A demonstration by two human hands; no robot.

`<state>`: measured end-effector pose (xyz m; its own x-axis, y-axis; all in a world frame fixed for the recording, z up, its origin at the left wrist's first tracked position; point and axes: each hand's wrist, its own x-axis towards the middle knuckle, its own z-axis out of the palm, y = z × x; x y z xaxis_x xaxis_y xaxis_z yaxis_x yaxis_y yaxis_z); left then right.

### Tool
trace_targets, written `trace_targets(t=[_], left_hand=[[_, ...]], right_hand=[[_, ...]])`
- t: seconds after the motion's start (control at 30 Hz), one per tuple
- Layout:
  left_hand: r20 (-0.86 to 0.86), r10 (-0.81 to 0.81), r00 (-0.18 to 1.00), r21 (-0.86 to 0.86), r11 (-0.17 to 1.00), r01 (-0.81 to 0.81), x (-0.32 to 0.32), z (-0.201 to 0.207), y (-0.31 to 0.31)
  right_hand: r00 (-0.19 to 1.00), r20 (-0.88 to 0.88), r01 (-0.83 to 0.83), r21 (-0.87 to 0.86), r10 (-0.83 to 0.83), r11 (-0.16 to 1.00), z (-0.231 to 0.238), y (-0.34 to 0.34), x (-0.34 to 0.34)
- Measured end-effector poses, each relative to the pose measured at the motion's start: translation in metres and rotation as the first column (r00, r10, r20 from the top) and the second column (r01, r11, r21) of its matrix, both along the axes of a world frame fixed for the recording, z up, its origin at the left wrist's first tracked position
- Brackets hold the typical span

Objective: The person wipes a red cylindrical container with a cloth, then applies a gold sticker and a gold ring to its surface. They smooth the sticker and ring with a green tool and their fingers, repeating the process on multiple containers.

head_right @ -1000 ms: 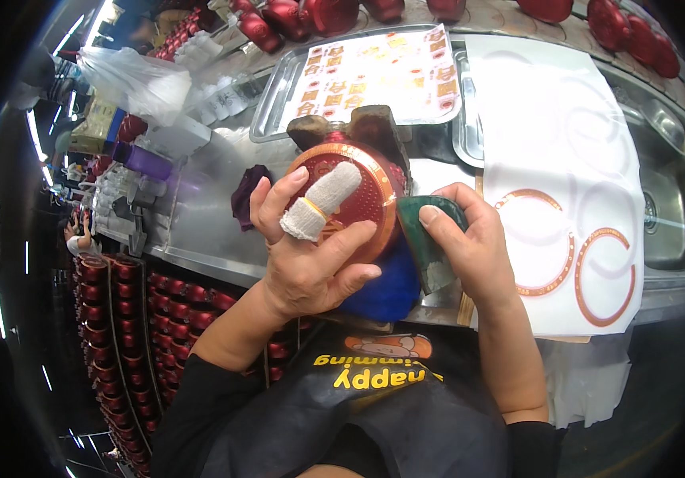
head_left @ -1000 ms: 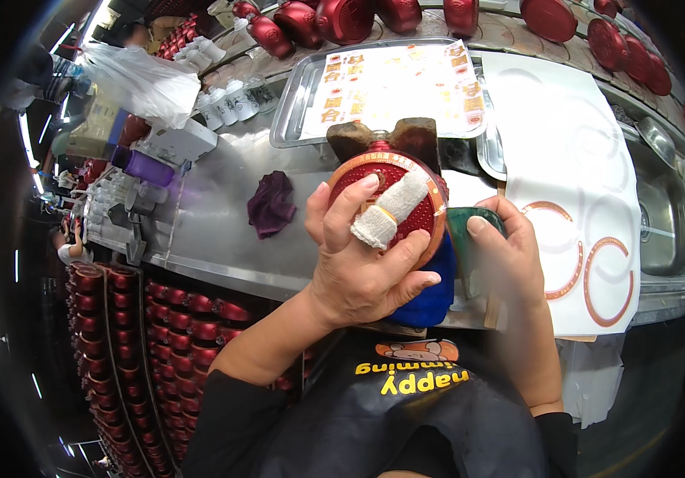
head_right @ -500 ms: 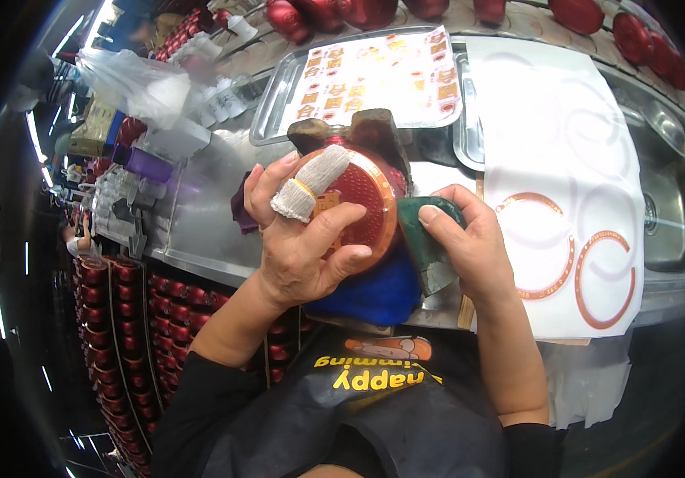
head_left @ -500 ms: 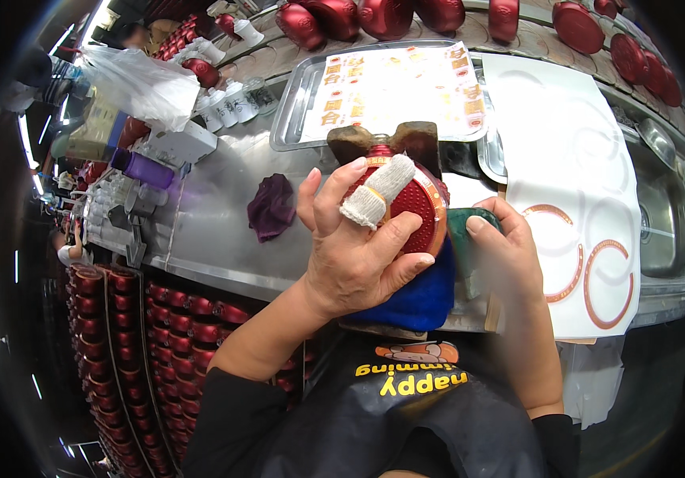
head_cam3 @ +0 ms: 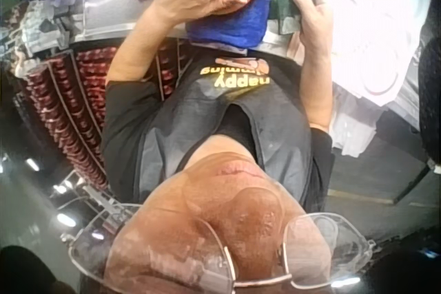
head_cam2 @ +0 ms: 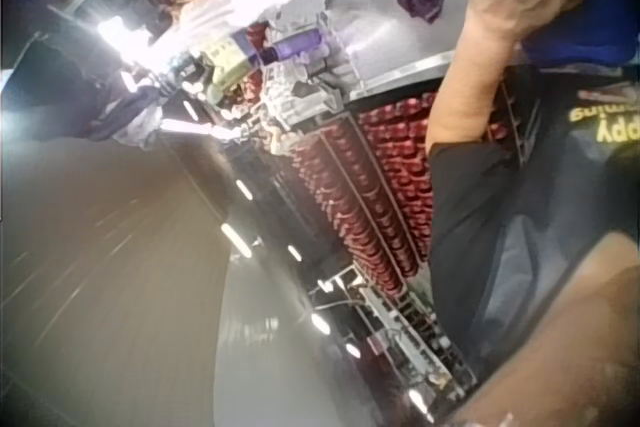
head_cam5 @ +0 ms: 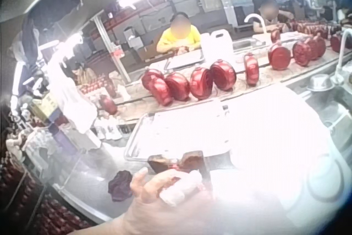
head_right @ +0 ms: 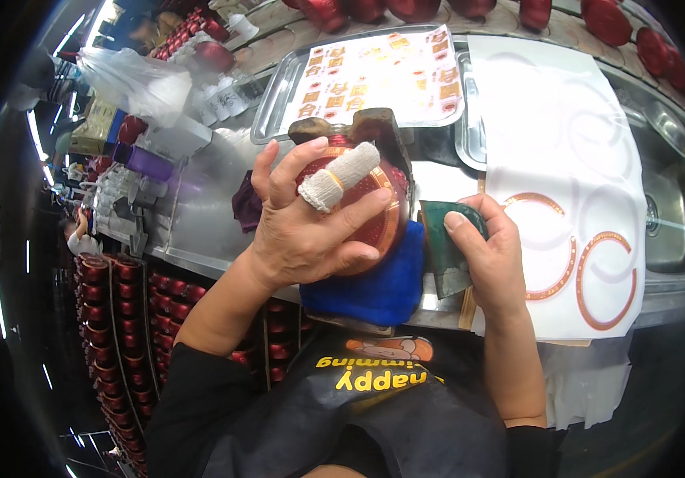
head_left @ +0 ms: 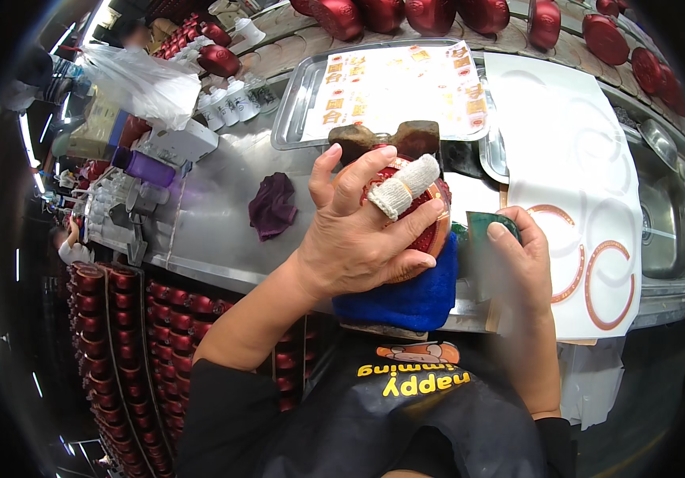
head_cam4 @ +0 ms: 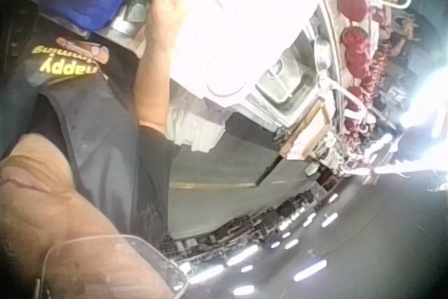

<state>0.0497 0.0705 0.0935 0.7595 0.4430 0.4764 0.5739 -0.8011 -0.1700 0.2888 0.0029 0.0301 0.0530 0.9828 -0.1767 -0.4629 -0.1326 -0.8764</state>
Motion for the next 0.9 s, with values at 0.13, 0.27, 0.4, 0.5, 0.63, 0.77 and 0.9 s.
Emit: trace_targets(t=[0.13, 0.27, 0.4, 0.5, 0.63, 0.77, 0.9], left_hand=[[0.025, -0.007, 1.000, -0.028, 1.000, 0.008, 0.001, 0.000, 0.002], [-0.018, -0.026, 1.000, 0.042, 0.999, 0.027, 0.001, 0.003, 0.008], [-0.009, -0.046, 0.999, 0.040, 0.998, 0.047, 0.002, 0.002, 0.008], [-0.033, -0.090, 0.995, 0.021, 0.996, 0.091, 0.004, 0.001, 0.006], [-0.036, -0.076, 0.996, 0.013, 0.997, 0.076, 0.001, 0.003, 0.005], [-0.009, -0.087, 0.996, 0.001, 0.996, 0.087, 0.001, 0.002, 0.003], [-0.010, -0.106, 0.994, 0.016, 0.994, 0.106, 0.001, 0.001, -0.001]], right_hand=[[1.000, 0.018, -0.001, 0.031, 0.001, 1.000, 0.000, -0.001, 0.000], [0.998, 0.062, 0.005, 0.041, -0.007, 0.999, 0.003, -0.003, 0.001], [0.998, 0.062, 0.013, 0.039, -0.015, 0.999, 0.005, -0.004, 0.002], [0.996, 0.088, 0.008, 0.048, -0.012, 0.999, 0.005, -0.005, 0.003], [0.995, 0.098, 0.009, 0.042, -0.013, 0.999, 0.005, -0.005, 0.003], [0.991, 0.137, -0.004, 0.056, -0.004, 0.998, 0.004, -0.003, 0.001], [0.989, 0.145, 0.003, 0.053, -0.011, 0.999, 0.003, -0.003, -0.002]])
